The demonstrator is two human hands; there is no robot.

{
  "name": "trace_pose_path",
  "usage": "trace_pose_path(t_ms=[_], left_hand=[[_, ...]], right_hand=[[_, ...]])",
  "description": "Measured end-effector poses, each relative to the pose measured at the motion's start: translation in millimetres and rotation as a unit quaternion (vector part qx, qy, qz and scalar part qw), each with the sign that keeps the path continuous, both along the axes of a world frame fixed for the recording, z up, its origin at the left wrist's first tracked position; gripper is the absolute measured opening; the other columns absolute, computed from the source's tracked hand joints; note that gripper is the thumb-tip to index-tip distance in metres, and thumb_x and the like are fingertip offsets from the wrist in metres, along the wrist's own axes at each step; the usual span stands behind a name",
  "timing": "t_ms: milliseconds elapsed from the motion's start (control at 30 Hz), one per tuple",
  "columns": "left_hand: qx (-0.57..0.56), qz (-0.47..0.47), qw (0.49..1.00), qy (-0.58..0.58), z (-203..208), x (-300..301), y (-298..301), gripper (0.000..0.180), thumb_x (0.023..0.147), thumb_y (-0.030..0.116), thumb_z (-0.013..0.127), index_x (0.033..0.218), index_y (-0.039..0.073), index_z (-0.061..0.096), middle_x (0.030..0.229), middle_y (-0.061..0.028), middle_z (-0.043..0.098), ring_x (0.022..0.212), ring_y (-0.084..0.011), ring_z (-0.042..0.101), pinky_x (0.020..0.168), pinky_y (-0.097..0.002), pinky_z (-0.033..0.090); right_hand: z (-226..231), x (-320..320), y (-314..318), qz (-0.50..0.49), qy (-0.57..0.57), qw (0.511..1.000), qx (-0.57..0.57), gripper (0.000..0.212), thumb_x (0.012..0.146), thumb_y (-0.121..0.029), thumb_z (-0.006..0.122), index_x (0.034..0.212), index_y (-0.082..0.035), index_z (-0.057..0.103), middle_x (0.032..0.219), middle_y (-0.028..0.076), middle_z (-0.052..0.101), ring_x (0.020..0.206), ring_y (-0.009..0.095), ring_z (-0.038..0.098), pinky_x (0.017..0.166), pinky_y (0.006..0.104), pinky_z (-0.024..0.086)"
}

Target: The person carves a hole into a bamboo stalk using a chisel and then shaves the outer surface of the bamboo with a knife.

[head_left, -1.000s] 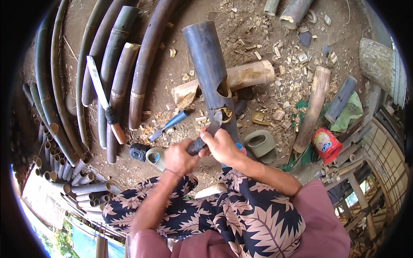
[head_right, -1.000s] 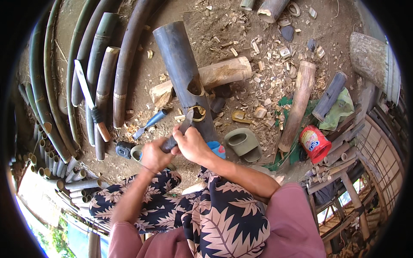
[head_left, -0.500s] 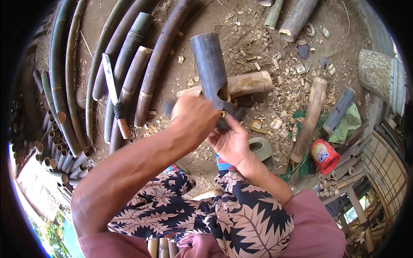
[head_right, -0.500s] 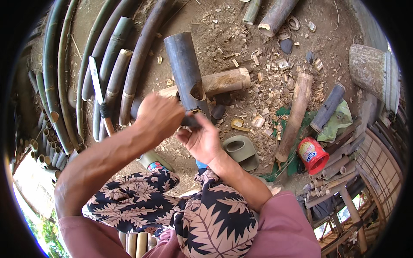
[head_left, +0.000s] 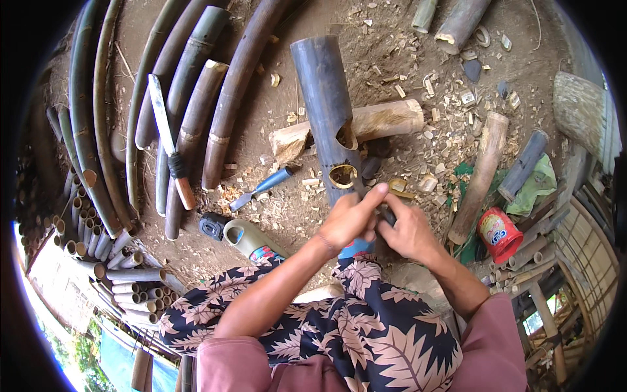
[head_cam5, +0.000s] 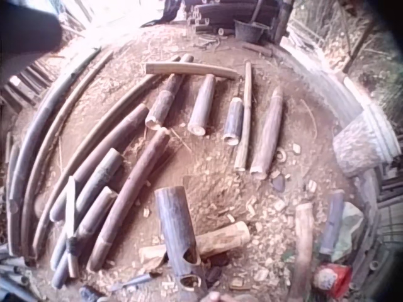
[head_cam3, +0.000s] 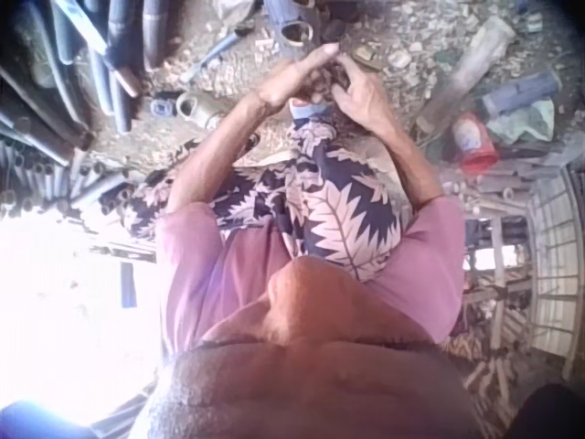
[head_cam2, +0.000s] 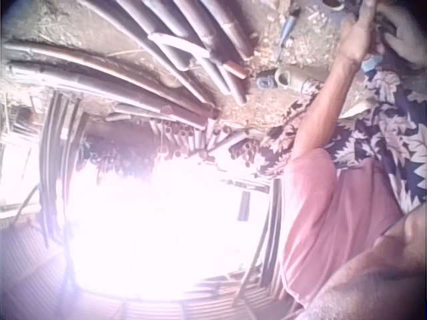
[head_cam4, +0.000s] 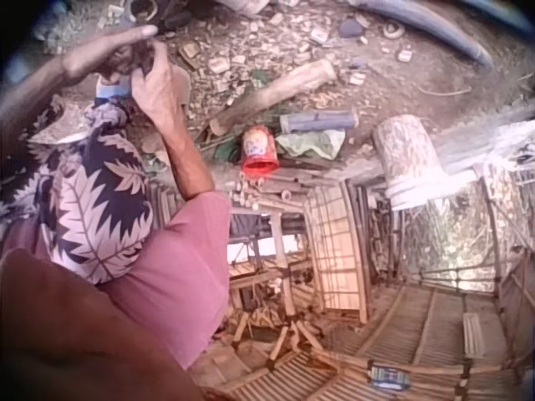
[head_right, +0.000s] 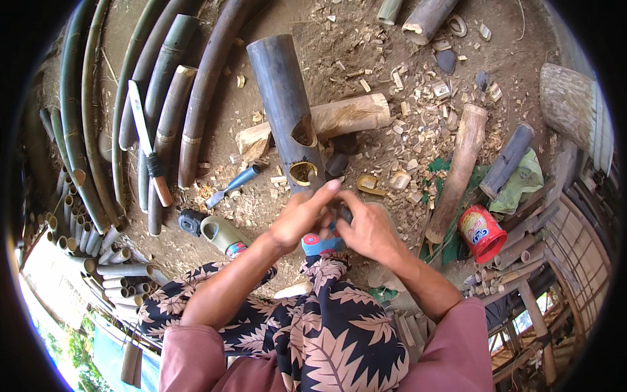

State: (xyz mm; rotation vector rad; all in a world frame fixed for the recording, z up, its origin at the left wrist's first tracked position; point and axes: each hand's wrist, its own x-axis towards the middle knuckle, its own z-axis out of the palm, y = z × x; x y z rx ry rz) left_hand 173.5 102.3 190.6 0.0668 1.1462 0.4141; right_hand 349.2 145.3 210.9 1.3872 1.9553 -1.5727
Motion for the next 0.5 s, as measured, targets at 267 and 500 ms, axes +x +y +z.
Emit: trace_pose_path(t_ms=[267, 500], left_hand=[[-0.063, 0.273, 0.96, -0.009, -10, 18, 8, 0.027, 0.095, 0.018, 0.048, 0.074, 0.003, 0.057, 0.058, -0.0014, 0.051, 0.048, -0.013, 0.046, 0.046, -0.0285, 0.038], [-0.104, 0.594, 0.769, -0.212, -9, 26, -13, 0.026, 0.098, 0.028, 0.046, 0.09, 0.007, 0.057, 0.069, -0.0025, 0.055, 0.064, -0.016, 0.052, 0.065, -0.0311, 0.044]], right_hand=[[10, -49, 80, 0.263, -0.055, 0.963, -0.004, 0.036, 0.08, -0.015, 0.065, 0.114, -0.004, 0.061, 0.076, 0.023, 0.068, 0.073, 0.04, 0.068, 0.067, 0.0478, 0.055], [18, -120, 119, 0.559, 0.064, 0.821, 0.096, 0.006, 0.066, -0.016, 0.073, 0.065, -0.011, 0.07, 0.071, 0.006, 0.071, 0.063, 0.019, 0.07, 0.054, 0.0322, 0.053]])
